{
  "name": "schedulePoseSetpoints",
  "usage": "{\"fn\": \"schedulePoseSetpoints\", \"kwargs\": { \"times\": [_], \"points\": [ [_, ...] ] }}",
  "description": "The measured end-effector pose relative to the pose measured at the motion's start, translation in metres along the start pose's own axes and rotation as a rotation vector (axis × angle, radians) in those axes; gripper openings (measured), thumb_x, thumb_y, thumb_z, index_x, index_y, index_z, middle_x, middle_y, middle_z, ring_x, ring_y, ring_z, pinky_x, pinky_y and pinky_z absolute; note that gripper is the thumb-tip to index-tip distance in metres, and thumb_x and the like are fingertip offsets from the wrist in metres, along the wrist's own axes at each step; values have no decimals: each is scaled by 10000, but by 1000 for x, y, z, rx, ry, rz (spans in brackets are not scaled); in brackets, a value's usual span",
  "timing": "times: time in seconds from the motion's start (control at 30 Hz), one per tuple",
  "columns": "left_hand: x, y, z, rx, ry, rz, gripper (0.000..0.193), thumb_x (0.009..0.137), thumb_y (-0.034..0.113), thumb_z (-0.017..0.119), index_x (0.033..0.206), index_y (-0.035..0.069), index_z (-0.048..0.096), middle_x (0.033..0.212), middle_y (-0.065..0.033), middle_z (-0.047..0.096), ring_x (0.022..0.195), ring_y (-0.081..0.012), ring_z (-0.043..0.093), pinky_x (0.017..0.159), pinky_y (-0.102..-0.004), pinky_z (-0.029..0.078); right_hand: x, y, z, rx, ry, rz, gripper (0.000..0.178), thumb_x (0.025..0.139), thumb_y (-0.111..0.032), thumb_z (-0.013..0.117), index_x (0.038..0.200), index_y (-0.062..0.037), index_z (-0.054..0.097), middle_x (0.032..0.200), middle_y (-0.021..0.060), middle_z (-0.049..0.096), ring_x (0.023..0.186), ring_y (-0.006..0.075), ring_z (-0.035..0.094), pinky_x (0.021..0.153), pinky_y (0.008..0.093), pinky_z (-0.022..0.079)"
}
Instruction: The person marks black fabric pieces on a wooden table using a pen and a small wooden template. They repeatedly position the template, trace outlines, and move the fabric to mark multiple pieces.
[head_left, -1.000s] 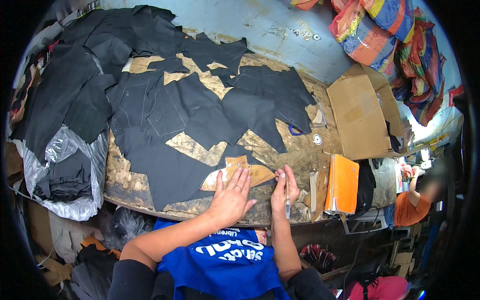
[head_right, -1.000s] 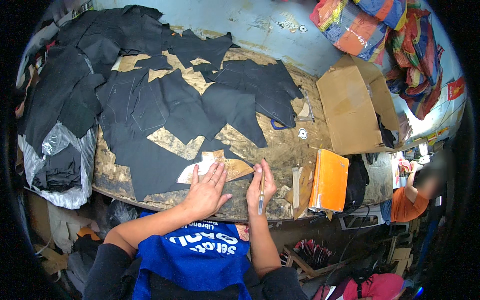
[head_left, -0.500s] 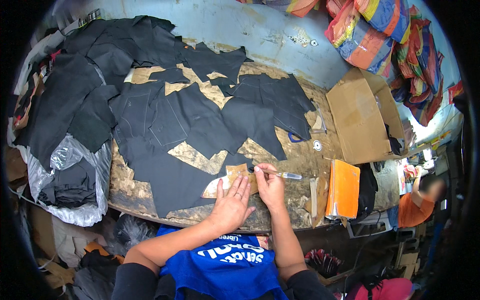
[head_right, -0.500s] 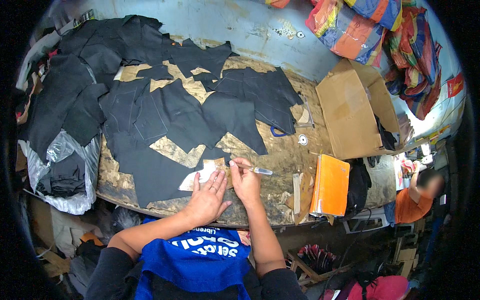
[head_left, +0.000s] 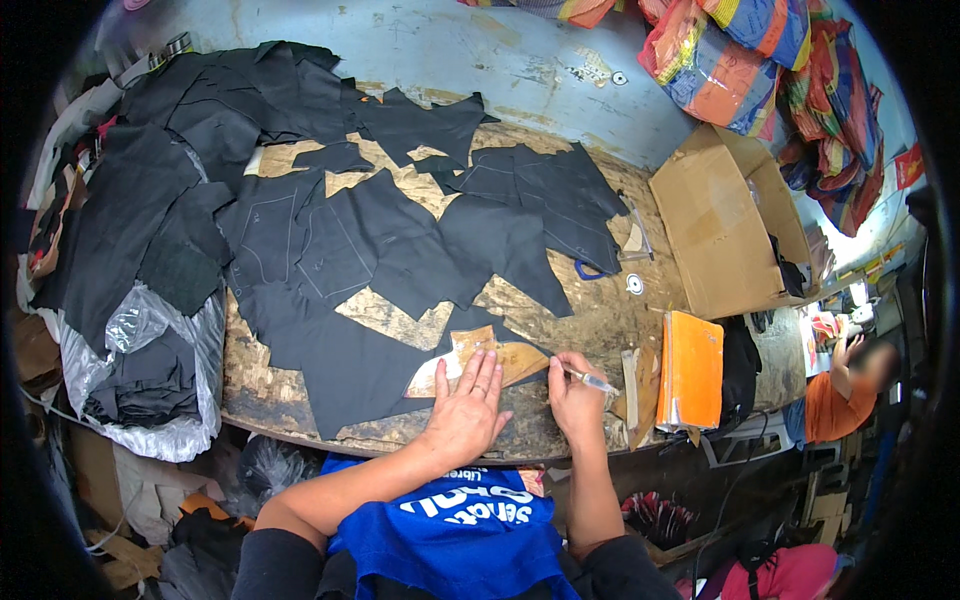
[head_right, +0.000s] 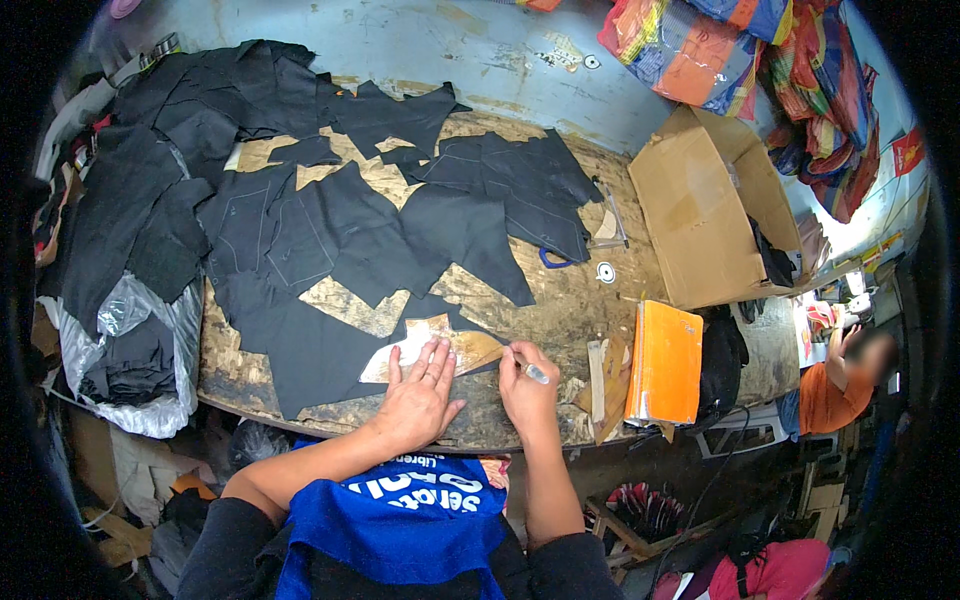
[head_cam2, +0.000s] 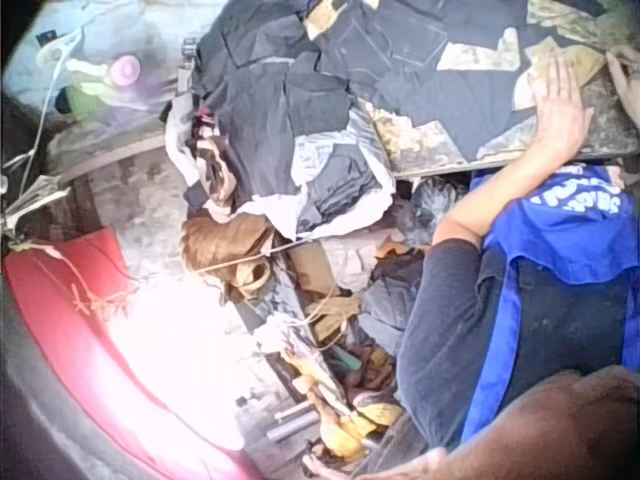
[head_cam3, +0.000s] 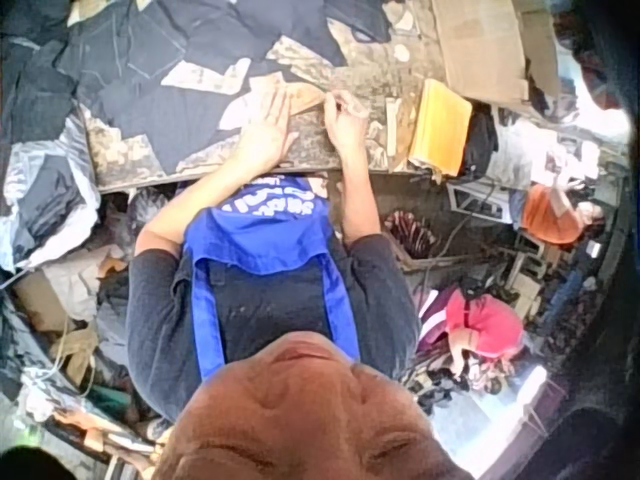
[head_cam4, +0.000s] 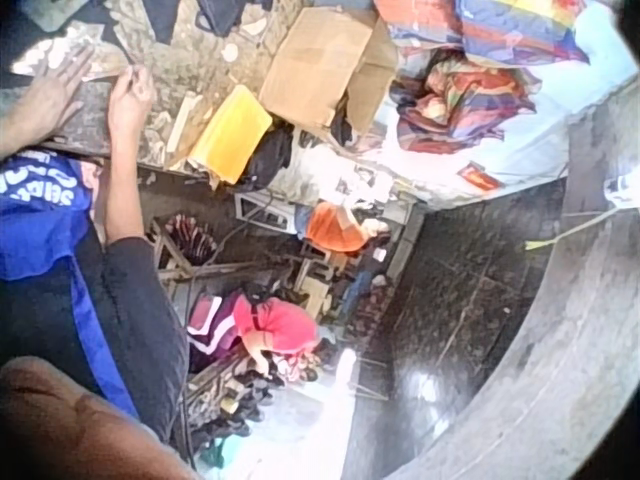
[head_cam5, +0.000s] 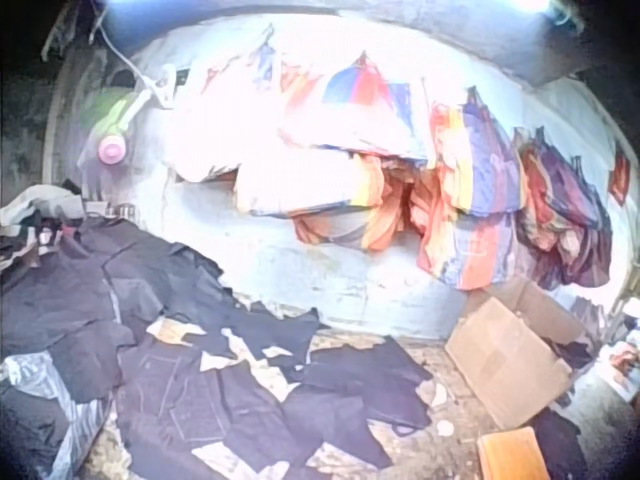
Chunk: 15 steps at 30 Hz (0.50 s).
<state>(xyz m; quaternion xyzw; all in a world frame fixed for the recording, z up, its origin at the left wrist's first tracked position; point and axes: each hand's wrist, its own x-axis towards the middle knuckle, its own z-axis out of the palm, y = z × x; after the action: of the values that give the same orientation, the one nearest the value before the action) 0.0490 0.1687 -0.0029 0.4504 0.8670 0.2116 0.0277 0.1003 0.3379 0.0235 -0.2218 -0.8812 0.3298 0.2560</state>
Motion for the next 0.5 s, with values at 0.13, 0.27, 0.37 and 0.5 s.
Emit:
{"fn": "schedulePoseSetpoints", "kwargs": {
  "times": [0.13, 0.27, 0.37, 0.5],
  "points": [
    [-2, -3, -6, -12, -49, 1, 663, 890, 381, 528, 1369, -50, 373, 1480, -188, 290, 1408, -289, 199, 1065, -642, 115, -7, 6, -13, 28, 54, 110, 128, 860, -88, 598, 871, 37, 619, 746, 164, 657, 653, 269, 649, 614, 324, 501],
    [-24, -22, -28, 30, -186, -43, 656, 899, 388, 520, 1378, -32, 368, 1488, -185, 277, 1407, -290, 212, 1082, -625, 121, -1, 12, -8, 63, 229, 28, 159, 863, -111, 604, 928, 32, 628, 843, 189, 657, 707, 324, 634, 681, 344, 505],
    [-57, -50, -53, -18, -161, -65, 611, 887, 371, 548, 1360, 7, 413, 1466, -143, 342, 1386, -259, 275, 1096, -595, 139, -1, 12, -4, -191, 129, -178, 205, 785, -82, 665, 971, 1, 639, 861, 187, 650, 749, 331, 608, 720, 371, 493],
    [-102, -76, -76, -128, -53, -83, 444, 873, 279, 585, 1264, 71, 543, 1389, -95, 461, 1337, -217, 366, 1106, -560, 157, -1, 11, 9, -161, 20, -150, 156, 729, -34, 670, 874, -13, 617, 789, 169, 632, 738, 343, 594, 700, 378, 483]
  ]
}}
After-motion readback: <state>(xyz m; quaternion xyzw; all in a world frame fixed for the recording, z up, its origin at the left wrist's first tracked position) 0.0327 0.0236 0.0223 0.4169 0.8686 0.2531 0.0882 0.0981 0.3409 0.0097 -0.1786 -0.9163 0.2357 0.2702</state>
